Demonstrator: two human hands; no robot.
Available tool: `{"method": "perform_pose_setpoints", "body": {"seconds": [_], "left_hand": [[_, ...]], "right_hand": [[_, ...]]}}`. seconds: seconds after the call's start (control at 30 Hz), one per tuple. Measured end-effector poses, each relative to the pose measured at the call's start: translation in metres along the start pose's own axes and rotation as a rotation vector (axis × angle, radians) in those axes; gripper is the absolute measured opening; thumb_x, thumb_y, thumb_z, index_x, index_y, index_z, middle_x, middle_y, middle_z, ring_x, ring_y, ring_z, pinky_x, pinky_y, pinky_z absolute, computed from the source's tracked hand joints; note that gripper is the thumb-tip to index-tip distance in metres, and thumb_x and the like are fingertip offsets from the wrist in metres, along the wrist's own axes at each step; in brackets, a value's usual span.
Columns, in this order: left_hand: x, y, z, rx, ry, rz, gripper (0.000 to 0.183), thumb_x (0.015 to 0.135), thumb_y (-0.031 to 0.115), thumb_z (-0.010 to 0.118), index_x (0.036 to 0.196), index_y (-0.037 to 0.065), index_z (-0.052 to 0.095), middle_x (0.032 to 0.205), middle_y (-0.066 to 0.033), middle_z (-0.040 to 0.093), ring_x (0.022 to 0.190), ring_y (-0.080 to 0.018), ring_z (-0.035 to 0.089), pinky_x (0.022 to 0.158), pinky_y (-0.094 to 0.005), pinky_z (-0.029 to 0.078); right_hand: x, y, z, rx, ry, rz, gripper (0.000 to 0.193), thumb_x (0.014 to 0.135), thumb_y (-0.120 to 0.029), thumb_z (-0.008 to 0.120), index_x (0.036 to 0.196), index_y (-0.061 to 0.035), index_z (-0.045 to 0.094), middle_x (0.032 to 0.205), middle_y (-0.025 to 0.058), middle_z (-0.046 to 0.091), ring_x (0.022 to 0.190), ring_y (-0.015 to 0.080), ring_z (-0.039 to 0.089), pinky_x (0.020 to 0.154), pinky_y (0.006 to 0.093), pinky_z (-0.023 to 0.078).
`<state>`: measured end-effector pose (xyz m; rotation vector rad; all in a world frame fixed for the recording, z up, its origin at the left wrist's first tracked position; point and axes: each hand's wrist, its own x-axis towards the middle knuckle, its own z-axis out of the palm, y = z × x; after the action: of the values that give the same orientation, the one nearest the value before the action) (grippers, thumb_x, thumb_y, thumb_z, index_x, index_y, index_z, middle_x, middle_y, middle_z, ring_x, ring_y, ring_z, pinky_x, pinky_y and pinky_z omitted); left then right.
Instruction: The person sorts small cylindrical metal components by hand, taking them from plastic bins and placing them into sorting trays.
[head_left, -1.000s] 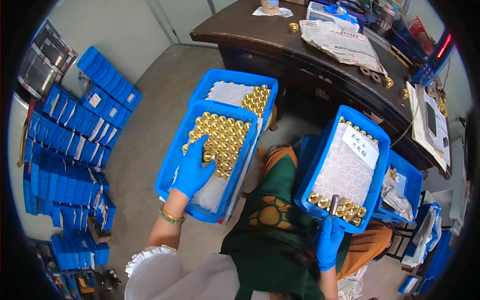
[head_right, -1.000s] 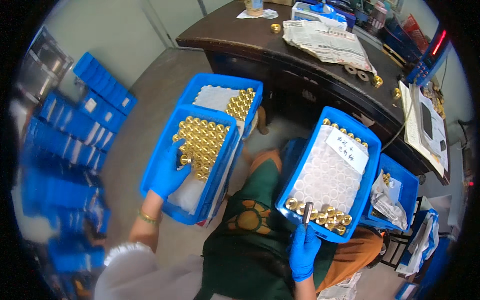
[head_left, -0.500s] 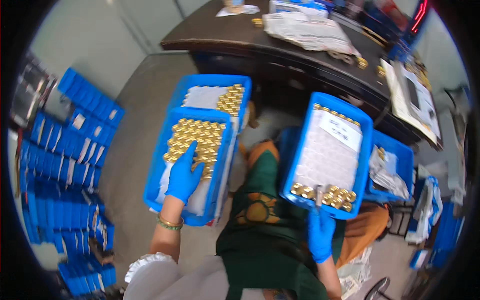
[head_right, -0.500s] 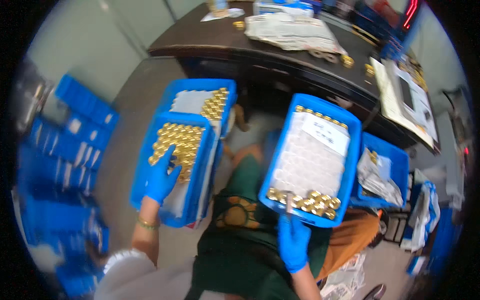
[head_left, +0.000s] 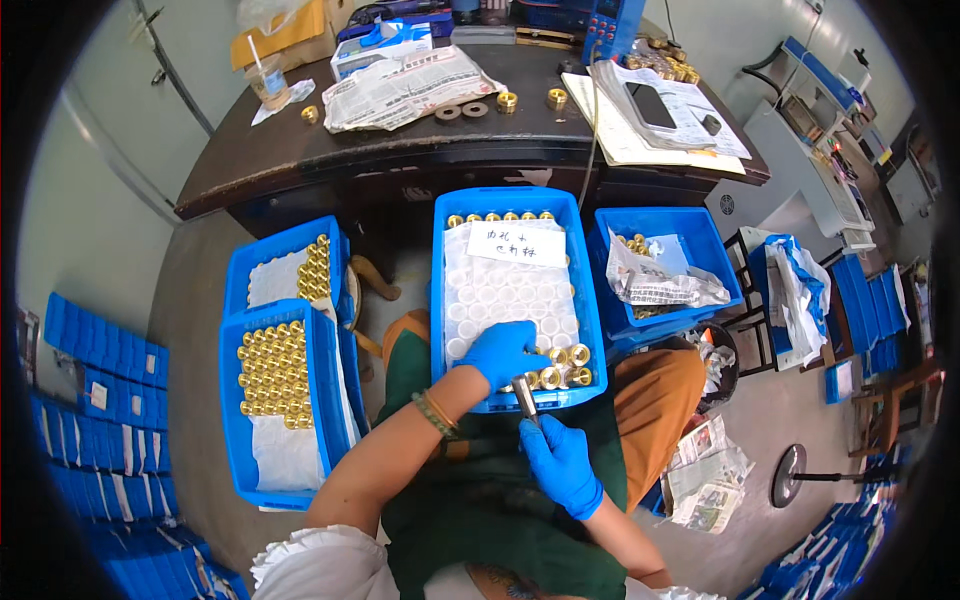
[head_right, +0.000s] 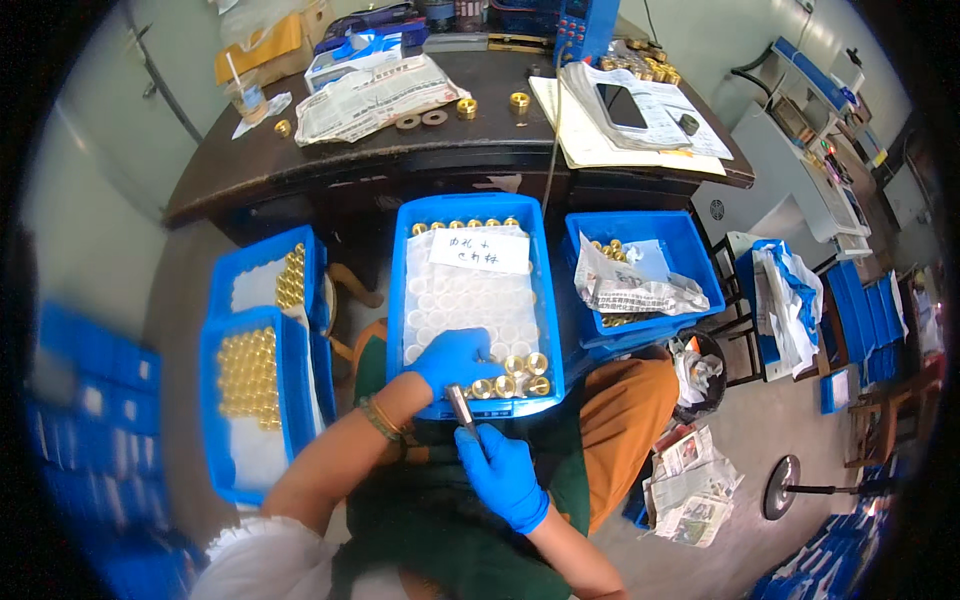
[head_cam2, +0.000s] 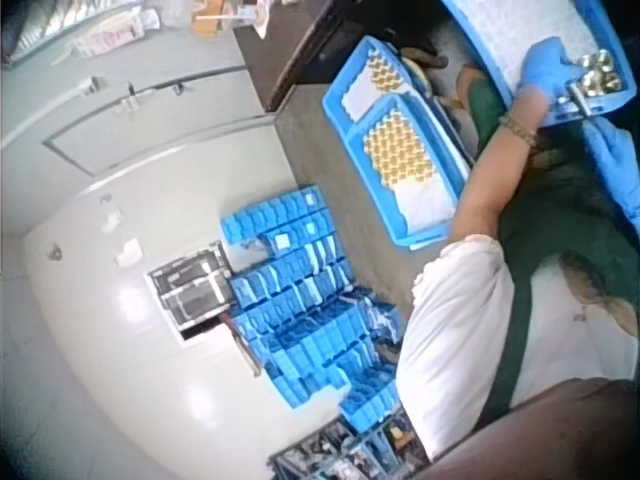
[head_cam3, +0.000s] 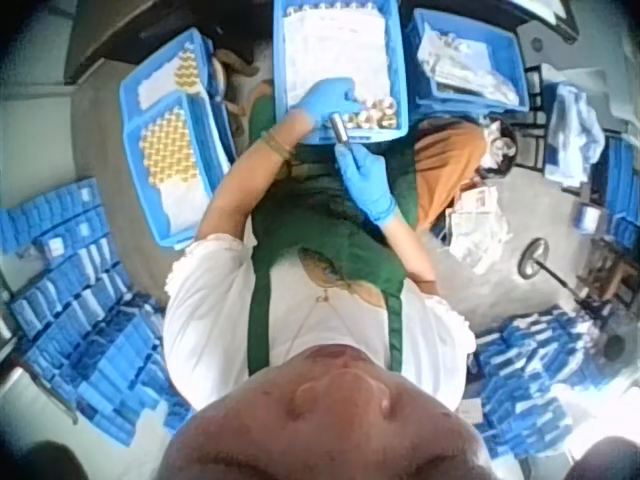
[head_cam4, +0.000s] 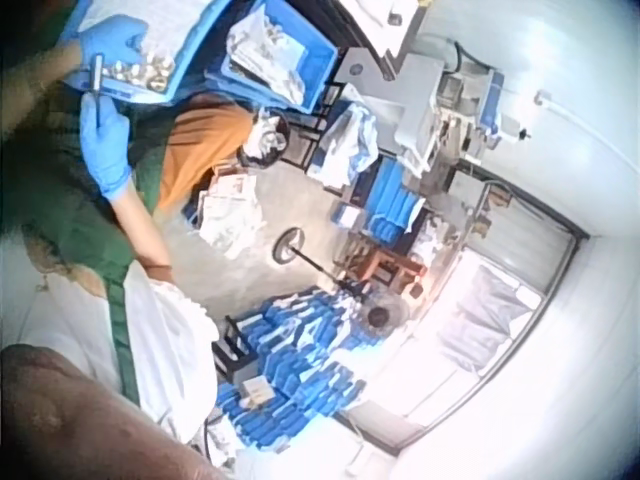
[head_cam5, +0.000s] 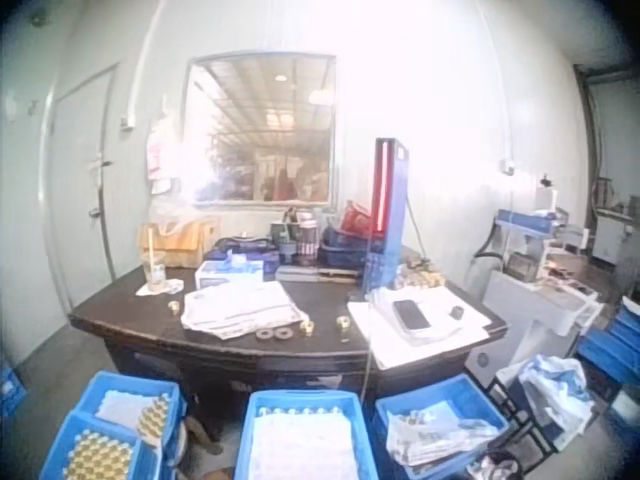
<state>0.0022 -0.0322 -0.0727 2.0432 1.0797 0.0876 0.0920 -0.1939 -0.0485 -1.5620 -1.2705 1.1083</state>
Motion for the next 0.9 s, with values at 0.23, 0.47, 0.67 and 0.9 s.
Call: {"method": "perform_pose_setpoints", "body": {"seconds": [0.23, 0.47, 0.67, 0.9], "left_hand": [[-0.054, 0.027, -0.04, -0.802, 0.21, 0.341, 0.036, 0.078, 0.015, 0.059, 0.109, 0.002, 0.048, 0.101, -0.0147, 0.056, 0.089, -0.0213, 0.056, 0.079, -0.0302, 0.046], [-0.076, 0.055, -0.052, -1.191, 0.101, 0.198, 0.039, 0.078, 0.011, 0.057, 0.112, -0.002, 0.044, 0.105, -0.0139, 0.055, 0.093, -0.0209, 0.054, 0.082, -0.0299, 0.046], [-0.092, 0.069, -0.045, -0.849, 0.399, 0.22, 0.05, 0.067, 0.005, 0.067, 0.111, -0.003, 0.046, 0.112, -0.0154, 0.049, 0.102, -0.0174, 0.048, 0.085, -0.0285, 0.041], [-0.106, 0.086, -0.052, -1.094, 0.359, 0.112, 0.036, 0.071, 0.002, 0.063, 0.105, -0.002, 0.05, 0.101, -0.0096, 0.055, 0.089, -0.0141, 0.053, 0.084, -0.0264, 0.042]], "right_hand": [[0.019, -0.022, -0.011, 0.069, -0.053, -0.037, 0.02, 0.085, -0.017, 0.052, 0.083, 0.0016, 0.057, 0.059, 0.0113, 0.055, 0.052, 0.0159, 0.054, 0.049, 0.0295, 0.041], [0.028, -0.028, -0.002, 0.233, 0.033, 0.001, 0.023, 0.085, -0.018, 0.049, 0.073, -0.0002, 0.058, 0.054, 0.0114, 0.054, 0.045, 0.0173, 0.052, 0.045, 0.0295, 0.039], [0.034, -0.025, 0.008, -0.382, 0.338, -0.516, 0.017, 0.075, -0.018, 0.061, 0.067, -0.0061, 0.052, 0.052, 0.0138, 0.052, 0.043, 0.0274, 0.053, 0.039, 0.0362, 0.039], [0.031, -0.043, 0.005, -0.259, 0.363, -0.542, 0.016, 0.075, -0.015, 0.061, 0.068, -0.0045, 0.052, 0.052, 0.0126, 0.053, 0.042, 0.0273, 0.052, 0.04, 0.0359, 0.039]]}}
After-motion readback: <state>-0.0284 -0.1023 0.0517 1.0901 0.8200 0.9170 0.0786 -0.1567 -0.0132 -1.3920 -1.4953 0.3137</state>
